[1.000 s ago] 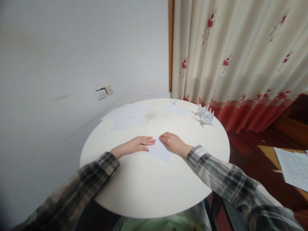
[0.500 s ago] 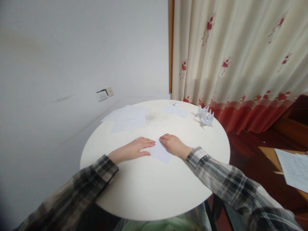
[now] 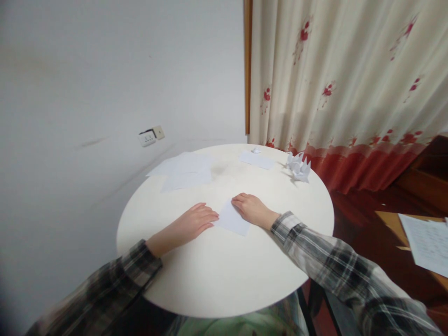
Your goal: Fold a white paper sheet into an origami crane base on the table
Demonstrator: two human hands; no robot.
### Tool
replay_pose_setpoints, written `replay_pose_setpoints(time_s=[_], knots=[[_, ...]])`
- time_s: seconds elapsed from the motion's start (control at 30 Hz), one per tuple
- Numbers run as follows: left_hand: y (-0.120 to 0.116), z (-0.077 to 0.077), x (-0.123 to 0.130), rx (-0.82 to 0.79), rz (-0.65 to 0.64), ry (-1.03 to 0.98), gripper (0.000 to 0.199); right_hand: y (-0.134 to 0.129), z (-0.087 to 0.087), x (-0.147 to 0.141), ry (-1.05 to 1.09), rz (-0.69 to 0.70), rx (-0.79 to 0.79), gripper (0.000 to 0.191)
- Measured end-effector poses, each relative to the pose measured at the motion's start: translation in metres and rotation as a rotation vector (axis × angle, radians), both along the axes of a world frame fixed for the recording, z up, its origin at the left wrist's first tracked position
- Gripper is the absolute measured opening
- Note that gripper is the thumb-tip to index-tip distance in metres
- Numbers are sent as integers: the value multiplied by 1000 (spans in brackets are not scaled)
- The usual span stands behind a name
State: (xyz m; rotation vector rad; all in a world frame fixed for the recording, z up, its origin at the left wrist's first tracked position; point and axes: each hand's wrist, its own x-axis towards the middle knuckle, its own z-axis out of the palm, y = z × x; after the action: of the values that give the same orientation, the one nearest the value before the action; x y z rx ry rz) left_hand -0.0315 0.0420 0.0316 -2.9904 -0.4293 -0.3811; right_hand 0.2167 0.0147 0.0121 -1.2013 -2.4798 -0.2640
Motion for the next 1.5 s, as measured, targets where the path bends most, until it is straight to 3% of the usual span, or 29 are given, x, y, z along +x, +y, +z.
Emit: replay_pose_setpoints(time_s=[0.23, 0.43, 0.57, 0.67, 0.73, 0.87, 0.93, 1.07, 1.13, 1.3, 1.5], knots=[[-4, -2, -11, 40, -79, -4, 23, 2, -2, 1, 9, 6, -2, 30], [-17, 15, -12, -17, -25, -9, 20, 2, -3, 2, 12, -15, -4, 30], [-18, 22, 1, -105, -13, -21, 21, -2, 1, -4, -7, -65, -6, 28], [-10, 16, 20, -142, 22, -7, 61, -4, 2, -6, 15, -133, -22, 23], [-3, 13, 34, -189, 42, 37, 77, -4, 1, -4, 93, -161, -47, 22], [9, 13, 53, -290, 39, 58, 77, -4, 0, 9, 414, -66, -137, 25], [12, 13, 56, -315, 47, 43, 76, -3, 2, 16, 584, -24, -206, 27], [13, 6, 54, -336, 67, 62, 87, -3, 7, 24, 769, -65, -348, 32], [13, 2, 53, -347, 65, 73, 90, -4, 7, 24, 776, -75, -382, 34], [11, 0, 55, -353, 50, 13, 77, -8, 8, 19, 701, -20, -378, 36], [7, 2, 57, -287, -55, -102, 84, -11, 11, 18, 651, -3, -325, 36]])
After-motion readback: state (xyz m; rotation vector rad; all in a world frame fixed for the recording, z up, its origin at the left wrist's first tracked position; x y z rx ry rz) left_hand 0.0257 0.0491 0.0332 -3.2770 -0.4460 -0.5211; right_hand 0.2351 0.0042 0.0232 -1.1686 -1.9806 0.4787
